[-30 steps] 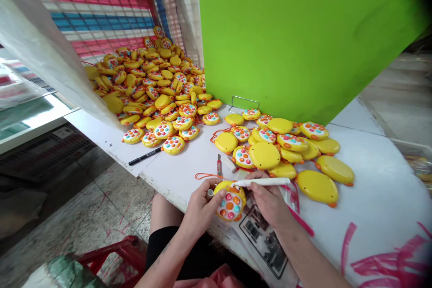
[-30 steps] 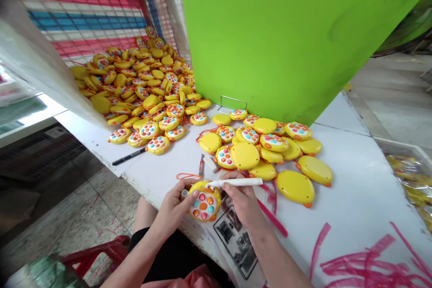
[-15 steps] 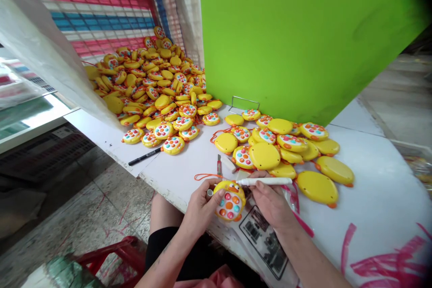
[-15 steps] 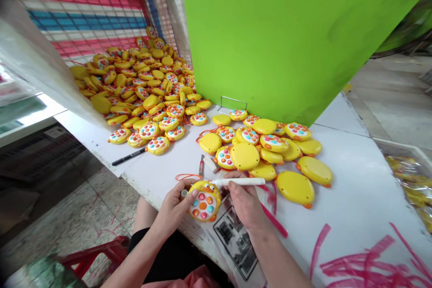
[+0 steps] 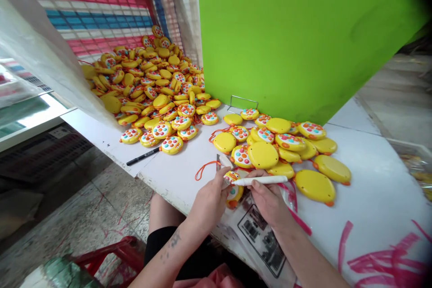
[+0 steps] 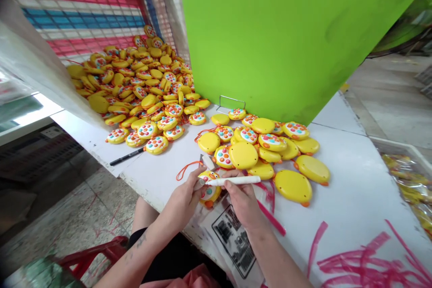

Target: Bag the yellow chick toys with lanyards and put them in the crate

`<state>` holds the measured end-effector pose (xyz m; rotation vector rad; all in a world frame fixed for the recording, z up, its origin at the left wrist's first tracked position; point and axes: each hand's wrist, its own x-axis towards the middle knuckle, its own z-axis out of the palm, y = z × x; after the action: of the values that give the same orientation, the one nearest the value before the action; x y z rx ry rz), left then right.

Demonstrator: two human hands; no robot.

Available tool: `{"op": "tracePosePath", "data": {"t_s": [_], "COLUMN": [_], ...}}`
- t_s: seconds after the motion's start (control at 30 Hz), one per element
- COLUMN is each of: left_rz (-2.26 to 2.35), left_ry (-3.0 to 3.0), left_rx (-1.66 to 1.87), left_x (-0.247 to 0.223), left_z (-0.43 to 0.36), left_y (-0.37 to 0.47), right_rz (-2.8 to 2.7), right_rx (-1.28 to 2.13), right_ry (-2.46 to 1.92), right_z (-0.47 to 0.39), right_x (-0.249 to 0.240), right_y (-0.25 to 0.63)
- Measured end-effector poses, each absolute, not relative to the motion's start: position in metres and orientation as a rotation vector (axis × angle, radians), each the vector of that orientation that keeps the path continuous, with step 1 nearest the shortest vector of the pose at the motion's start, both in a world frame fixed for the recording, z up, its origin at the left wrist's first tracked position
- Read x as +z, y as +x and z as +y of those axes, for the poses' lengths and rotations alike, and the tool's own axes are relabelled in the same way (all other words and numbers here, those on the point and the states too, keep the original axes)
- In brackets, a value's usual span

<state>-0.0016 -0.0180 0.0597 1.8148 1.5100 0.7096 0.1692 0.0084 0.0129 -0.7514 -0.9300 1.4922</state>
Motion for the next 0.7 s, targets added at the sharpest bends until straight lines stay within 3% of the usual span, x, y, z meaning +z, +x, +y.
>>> {"op": "tracePosePath", "data": {"t_s": [0.37,0.7], "left_rz": [1.547,1.561], "left_ry": [2.143,2.676], "left_rx": [0.404,0.231], "left_x": [0.073,0.073], "left_z": [-0.016,-0.016], "left_y": [0.003,0.038], "right_rz": [-1.031,-0.726], "right_rx": [1.568,1.626], "right_ry": [-0.762,-0.611], "right_z": [0.005,0.012], "right_x": [0.015,0.012], "right_y": [0.171,0.166]}}
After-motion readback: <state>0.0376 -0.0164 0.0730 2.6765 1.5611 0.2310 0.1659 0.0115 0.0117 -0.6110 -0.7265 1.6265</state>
